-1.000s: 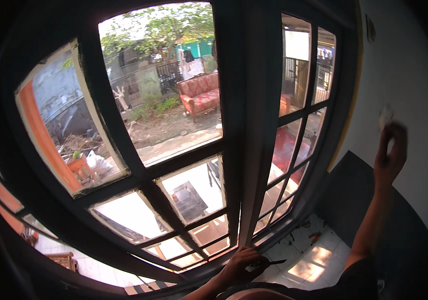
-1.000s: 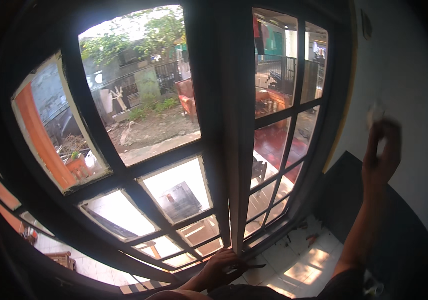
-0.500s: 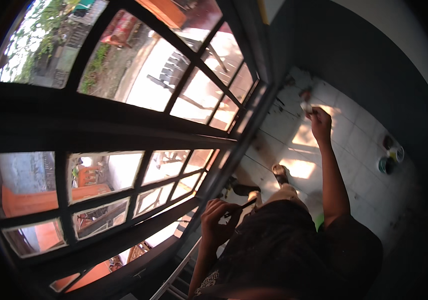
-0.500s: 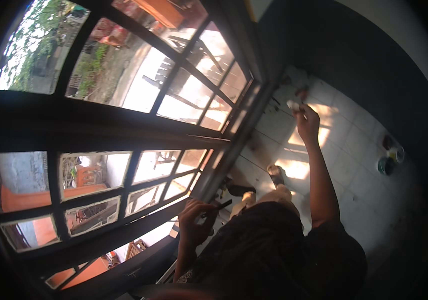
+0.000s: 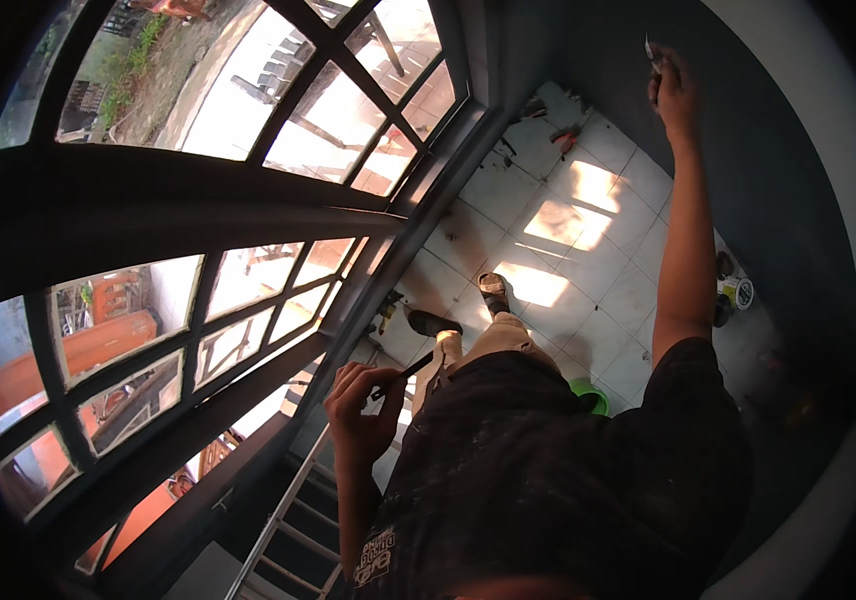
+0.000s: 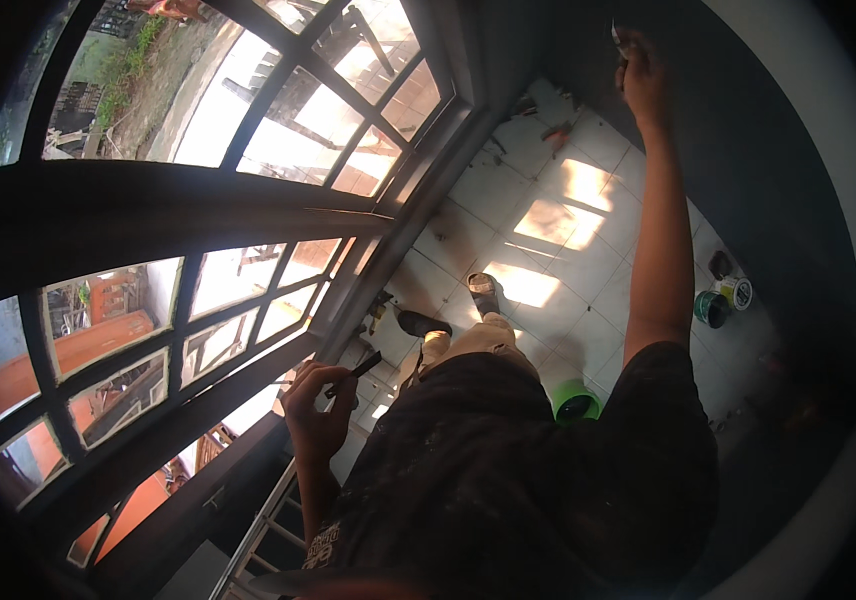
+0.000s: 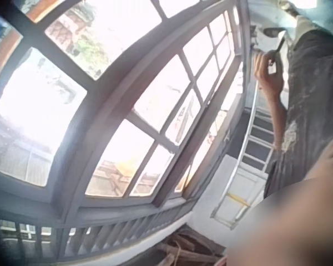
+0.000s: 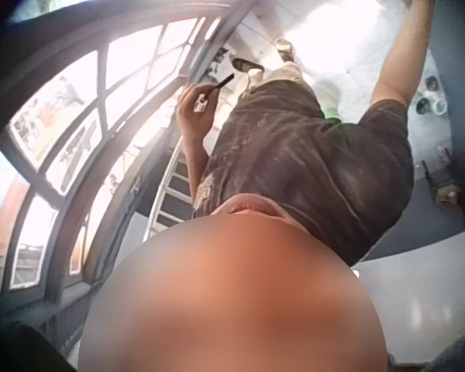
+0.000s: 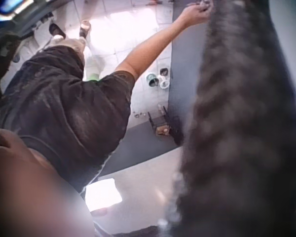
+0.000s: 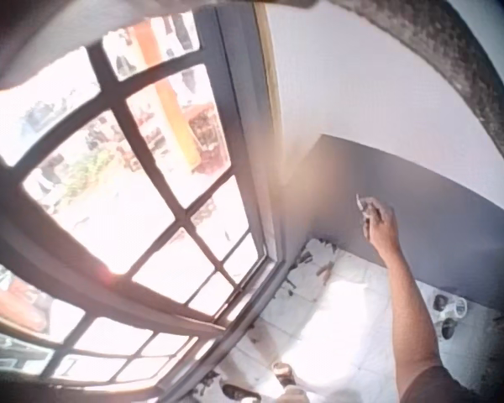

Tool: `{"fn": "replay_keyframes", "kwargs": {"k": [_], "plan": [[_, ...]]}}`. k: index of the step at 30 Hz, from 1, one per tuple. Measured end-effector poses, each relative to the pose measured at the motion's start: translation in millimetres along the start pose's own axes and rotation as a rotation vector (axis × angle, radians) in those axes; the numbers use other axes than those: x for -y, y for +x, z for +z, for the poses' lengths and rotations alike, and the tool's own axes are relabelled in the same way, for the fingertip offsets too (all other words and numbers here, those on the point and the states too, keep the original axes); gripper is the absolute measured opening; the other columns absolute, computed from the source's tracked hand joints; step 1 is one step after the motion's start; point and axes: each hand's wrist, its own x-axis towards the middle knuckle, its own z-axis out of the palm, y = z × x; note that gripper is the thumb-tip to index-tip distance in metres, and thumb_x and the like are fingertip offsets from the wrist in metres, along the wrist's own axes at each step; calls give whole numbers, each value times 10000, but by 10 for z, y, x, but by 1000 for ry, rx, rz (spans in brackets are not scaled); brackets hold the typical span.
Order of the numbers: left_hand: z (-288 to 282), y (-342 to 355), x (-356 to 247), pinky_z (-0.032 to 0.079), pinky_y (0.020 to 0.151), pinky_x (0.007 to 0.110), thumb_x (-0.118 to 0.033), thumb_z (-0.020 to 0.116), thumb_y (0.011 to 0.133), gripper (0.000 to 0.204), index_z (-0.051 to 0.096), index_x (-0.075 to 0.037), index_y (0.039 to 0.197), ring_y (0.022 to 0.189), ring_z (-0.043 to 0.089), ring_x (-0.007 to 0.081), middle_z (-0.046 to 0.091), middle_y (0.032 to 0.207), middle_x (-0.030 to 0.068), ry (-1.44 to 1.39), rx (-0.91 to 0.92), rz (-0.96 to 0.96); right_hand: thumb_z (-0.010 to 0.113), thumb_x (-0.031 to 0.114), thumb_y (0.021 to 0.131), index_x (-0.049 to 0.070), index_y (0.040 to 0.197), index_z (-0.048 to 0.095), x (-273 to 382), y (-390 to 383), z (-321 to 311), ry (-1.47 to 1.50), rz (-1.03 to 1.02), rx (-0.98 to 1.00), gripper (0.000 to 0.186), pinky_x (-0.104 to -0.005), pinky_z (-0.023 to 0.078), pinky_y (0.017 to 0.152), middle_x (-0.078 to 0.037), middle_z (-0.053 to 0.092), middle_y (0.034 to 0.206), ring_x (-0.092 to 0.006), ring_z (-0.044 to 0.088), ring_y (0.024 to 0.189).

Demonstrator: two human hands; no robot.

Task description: The person applies a white sealant to the joints of a metal window frame using a caulking gun. They move along the frame, applying the sealant to various sections and smoothing it with their finger.

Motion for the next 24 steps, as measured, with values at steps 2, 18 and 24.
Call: {"fn": "replay_keyframes", "kwargs": {"k": [2, 18, 24], "plan": [[22, -83, 44, 528, 783, 339, 55, 831, 827, 148, 778, -41, 928, 791, 690, 203, 747, 848, 70, -14, -49, -61, 510, 412, 1158, 57, 1292, 750, -54, 409, -138, -356, -310, -136, 449, -358, 587, 713, -142, 798, 1082, -209, 779, 882], [-83, -320, 363, 504, 768, 368, -45, 836, 887, 85, 777, -61, 945, 761, 671, 211, 729, 819, 53, -40, -210, -128, 569, 497, 1136, 75, 1179, 762, 994, 1170, -389, -718, -573, -387, 466, -379, 588, 872, -110, 775, 1120, -286, 755, 969], [-105, -405, 301, 529, 902, 408, -102, 822, 913, 85, 774, -84, 982, 876, 745, 248, 770, 893, 51, -60, -183, -168, 502, 359, 1191, 114, 1406, 720, 771, 1582, -592, -472, -753, -99, 392, -378, 644, 884, -90, 803, 1201, -240, 807, 1036]]}}
